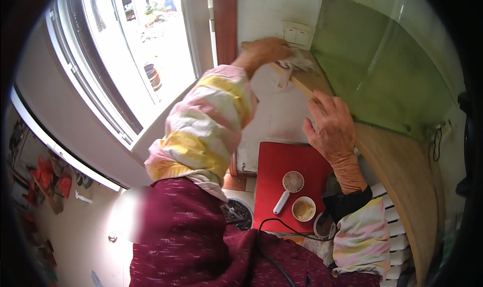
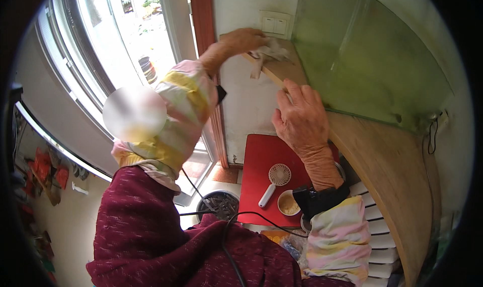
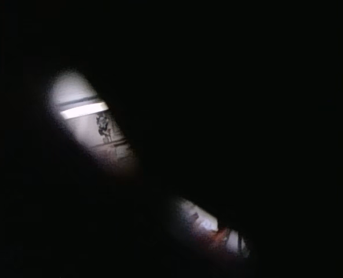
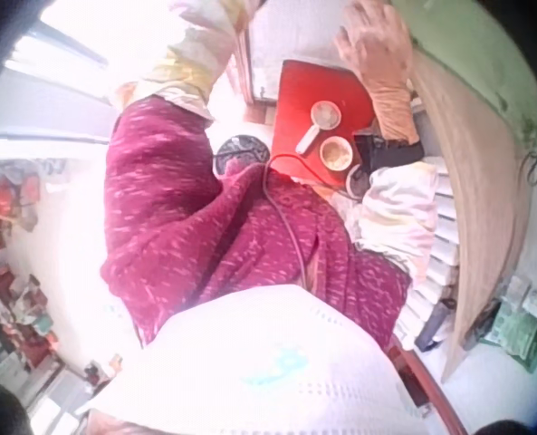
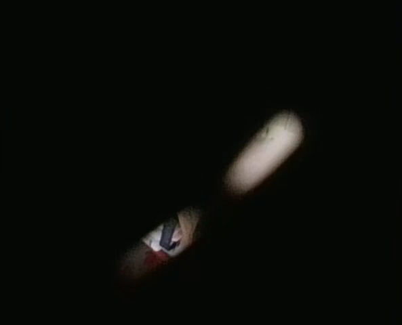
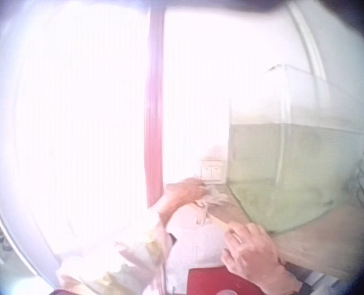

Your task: The person wipes a wooden shelf and surrounding surfaces with a cloth, moving items such as a small fan, jars, and a green packet aside to reach the work area. The person also wipes a wall switch and returns items to the shelf.

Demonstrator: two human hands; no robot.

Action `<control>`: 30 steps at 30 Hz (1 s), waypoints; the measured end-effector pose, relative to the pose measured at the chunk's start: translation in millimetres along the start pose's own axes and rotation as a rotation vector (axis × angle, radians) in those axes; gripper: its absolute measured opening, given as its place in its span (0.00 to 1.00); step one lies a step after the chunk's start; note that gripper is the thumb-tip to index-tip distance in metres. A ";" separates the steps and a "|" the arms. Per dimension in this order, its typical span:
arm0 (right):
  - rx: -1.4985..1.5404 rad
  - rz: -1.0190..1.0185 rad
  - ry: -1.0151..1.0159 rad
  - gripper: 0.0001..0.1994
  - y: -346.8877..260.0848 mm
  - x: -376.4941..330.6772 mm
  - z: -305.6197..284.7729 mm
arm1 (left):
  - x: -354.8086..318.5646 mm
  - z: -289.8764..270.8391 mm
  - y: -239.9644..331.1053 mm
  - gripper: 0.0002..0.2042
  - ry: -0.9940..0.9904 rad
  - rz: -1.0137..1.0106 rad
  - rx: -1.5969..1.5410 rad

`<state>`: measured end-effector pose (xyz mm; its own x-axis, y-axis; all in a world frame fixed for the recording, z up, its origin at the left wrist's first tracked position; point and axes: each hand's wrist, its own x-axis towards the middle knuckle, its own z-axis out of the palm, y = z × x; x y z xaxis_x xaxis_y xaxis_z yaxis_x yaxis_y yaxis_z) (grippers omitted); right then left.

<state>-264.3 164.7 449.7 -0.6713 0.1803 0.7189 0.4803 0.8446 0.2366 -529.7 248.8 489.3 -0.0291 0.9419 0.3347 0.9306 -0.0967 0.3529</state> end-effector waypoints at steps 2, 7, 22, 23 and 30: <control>-0.008 0.009 0.012 0.16 0.4 -1.3 -1.8 | -5.7 -10.6 -19.4 0.25 0.045 -0.078 0.009; 0.003 0.011 -0.005 0.16 -0.1 -1.9 -4.6 | -22.4 -25.5 -27.3 0.24 0.142 -0.206 0.113; -0.080 -0.031 0.032 0.18 -7.7 8.1 -1.7 | -30.9 0.9 -17.1 0.20 0.488 -0.093 0.142; -0.088 -0.041 0.045 0.18 -8.4 8.0 -2.3 | -29.7 1.4 -13.1 0.21 0.461 -0.055 0.165; -0.156 0.008 0.018 0.17 -4.6 5.4 4.5 | -30.3 -8.0 -4.8 0.34 0.138 0.155 -0.037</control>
